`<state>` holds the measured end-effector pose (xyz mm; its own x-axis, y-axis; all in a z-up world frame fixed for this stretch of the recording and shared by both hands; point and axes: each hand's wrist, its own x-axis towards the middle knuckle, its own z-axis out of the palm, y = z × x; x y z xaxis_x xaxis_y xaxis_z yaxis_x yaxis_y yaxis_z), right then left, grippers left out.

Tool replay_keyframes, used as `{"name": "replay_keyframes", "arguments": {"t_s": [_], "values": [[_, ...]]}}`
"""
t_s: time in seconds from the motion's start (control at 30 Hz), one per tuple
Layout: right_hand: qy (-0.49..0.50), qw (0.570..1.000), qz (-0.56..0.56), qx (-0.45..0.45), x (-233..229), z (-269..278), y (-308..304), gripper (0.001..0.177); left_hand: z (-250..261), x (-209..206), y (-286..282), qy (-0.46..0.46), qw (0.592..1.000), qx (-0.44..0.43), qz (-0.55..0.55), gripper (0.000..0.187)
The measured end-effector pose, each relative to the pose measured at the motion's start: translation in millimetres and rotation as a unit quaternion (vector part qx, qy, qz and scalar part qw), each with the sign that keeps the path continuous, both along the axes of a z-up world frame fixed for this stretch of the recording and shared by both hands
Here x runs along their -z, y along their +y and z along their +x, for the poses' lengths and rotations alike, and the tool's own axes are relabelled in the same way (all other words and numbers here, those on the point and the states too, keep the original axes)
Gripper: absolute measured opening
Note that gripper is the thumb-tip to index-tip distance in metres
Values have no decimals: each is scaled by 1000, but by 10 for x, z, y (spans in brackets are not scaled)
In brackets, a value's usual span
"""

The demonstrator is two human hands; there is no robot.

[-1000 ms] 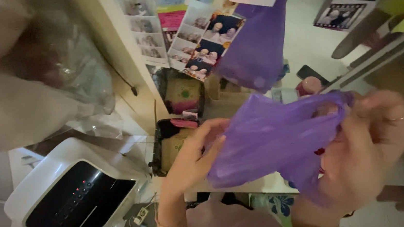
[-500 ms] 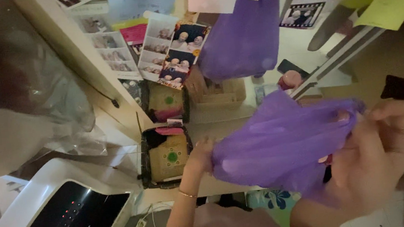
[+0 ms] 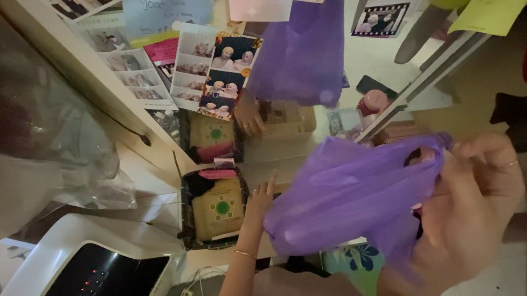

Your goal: Organizing various makeup and skincare products into containers and plastic bags at a vanity.

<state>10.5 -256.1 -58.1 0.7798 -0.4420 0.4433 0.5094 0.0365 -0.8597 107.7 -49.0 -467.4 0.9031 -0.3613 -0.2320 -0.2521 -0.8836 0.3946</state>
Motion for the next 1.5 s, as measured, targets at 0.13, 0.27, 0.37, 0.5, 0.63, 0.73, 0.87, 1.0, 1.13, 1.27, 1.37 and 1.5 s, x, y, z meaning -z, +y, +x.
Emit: {"name": "replay_keyframes", "arguments": {"t_s": [0.13, 0.27, 0.37, 0.5, 0.63, 0.73, 0.87, 1.0, 1.13, 1.27, 1.37, 1.5], "values": [[0, 997, 43, -71, 59, 47, -40, 17, -42, -748, 100, 92, 992, -30, -84, 89], [30, 992, 72, -102, -162, 127, 163, 15, -26, -319, 99, 125, 985, -41, -112, 92], [10, 992, 98, -76, -107, 162, 171, 15, -45, 303, 98, -102, 987, 108, -54, 78], [28, 990, 100, -99, -195, 204, 316, 16, -181, 221, -99, -88, 986, 125, -68, 78], [10, 983, 93, -160, -37, 250, 210, 15, -288, 130, -145, -75, 984, 137, -81, 79], [16, 981, 86, -172, -6, 266, 236, 14, -350, 42, -210, -66, 983, 146, -89, 80], [18, 983, 94, -159, -76, 286, 428, 14, -442, -2, -304, -54, 981, 157, -100, 80], [29, 979, 93, -177, -56, 300, 536, 14, -530, -14, -379, -43, 978, 170, -113, 81], [52, 980, 50, -188, -3, 376, 607, 16, -615, -20, -481, -31, 975, 179, -127, 82], [75, 971, 89, -210, 73, 487, 705, 15, -700, -94, -652, -19, 973, 184, -139, 83], [94, 969, 68, -217, 188, 596, 698, 21, -746, -179, -743, -13, 971, 188, -149, 83], [121, 966, 39, -224, 318, 745, 693, 23, -819, -348, -806, -3, 967, 194, -162, 84]]}}
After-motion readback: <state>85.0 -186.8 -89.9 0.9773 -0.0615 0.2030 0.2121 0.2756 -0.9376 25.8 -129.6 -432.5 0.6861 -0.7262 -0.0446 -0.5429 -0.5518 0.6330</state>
